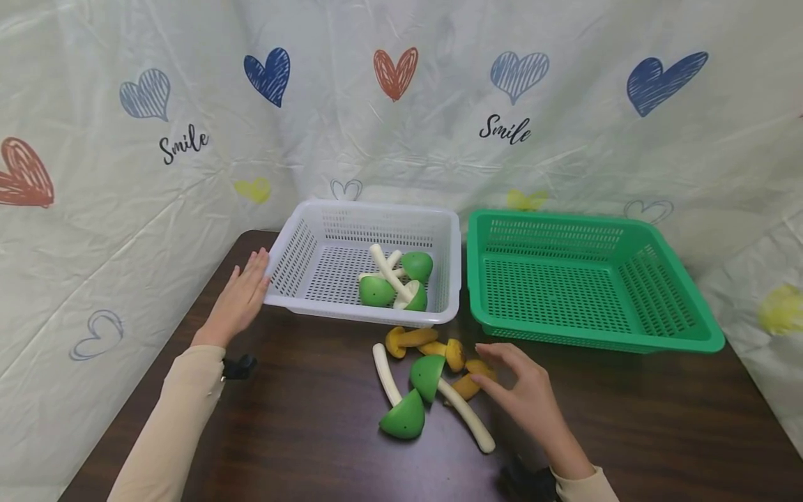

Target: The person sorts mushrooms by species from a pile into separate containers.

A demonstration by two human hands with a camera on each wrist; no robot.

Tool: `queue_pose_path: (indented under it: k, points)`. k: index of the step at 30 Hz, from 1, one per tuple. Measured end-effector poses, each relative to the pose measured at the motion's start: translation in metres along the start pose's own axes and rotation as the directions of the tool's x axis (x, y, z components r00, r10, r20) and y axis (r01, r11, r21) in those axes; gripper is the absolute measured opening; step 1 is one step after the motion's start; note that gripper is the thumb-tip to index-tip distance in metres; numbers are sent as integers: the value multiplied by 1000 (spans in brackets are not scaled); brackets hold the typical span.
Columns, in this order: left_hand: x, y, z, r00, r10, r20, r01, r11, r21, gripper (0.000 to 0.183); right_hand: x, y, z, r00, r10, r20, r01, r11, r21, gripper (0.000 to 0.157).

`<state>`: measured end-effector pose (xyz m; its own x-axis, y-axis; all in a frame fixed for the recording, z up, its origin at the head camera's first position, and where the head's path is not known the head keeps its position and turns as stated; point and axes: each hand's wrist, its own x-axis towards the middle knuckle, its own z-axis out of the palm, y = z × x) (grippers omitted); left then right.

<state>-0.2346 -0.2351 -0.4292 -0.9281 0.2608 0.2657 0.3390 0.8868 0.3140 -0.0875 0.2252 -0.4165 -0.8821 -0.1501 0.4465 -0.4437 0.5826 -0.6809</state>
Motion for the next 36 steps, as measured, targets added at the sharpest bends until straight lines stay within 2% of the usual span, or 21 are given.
queue_pose_path:
  k: [8,19,26,36]
  points:
    - [-1,0,-1,1000,-12,16,12,1000,-2,55,-15,2,1,1000,5,-15,-5,1000,1,46]
    - [-2,1,-1,999,21,-38,-21,1000,-19,55,-31,8,8,998,55,17,-55,998,-11,38]
    - [-1,0,0,1000,10,-8,-10,1000,-3,54,-41,10,11,993,106,47,-103,993,-55,35]
    - [-1,0,0,1000,0,5,0,1000,-9,55,-47,10,18,986,149,79,-145,988,-52,31]
